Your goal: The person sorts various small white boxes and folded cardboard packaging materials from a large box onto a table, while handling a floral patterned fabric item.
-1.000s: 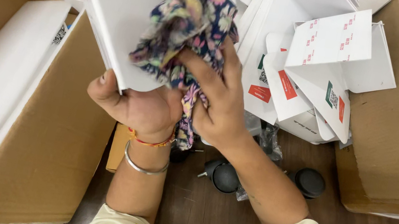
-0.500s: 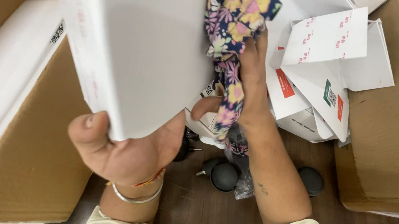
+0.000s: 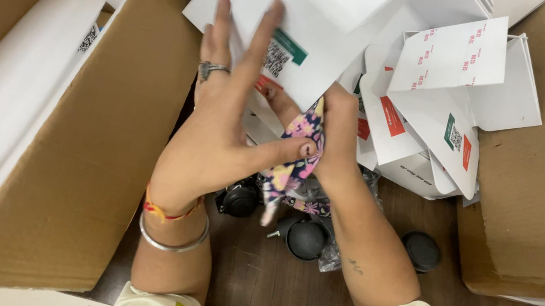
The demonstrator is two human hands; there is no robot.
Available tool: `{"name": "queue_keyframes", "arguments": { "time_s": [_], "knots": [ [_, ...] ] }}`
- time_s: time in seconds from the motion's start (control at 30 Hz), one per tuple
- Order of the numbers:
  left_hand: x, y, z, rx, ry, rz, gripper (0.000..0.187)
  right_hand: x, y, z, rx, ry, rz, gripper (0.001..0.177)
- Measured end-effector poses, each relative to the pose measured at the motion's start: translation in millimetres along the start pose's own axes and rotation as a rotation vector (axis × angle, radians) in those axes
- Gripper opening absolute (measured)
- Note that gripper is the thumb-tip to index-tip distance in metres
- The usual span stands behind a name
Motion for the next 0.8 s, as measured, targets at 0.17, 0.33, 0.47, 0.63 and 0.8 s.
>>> {"name": "queue_keyframes", "arguments": {
  "time_s": [0.17,0.33,0.47,0.63,0.8],
  "knots": [
    [19,-12,13,-0.153,-0.130,0.024,0.126,-10,-9,-33,0.121,-0.012,-0.071,0.051],
    [18,-16,16,-0.205,-0.243,-0.022,0.130,-24,-6,-95,0.286,0.003,-0.115,0.074],
    [22,-24,29,-0.373,-0.264,0.113,0.142,-25,-10,-85,-0.100,0.182,-0.076,0.076],
    [-3,-44,23,-0.230,-0.327,0.196,0.136,-11,-1,-78,-0.108,-0.319,0.023,0.079],
    [-47,-63,59,-0.424,-0.356,0.352,0.079,21,11,-39,-0.139,-0.136,0.125,0.073]
  ]
}}
Point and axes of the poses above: each hand's wrist, its own y-axis away from the middle knuckle, its own x-axis out of the palm, z = x × y, the point moved 9 cm from there along -y, towards the middle knuckle, and after that the axes turned 1 degree about -x, right-handed, at the moved point
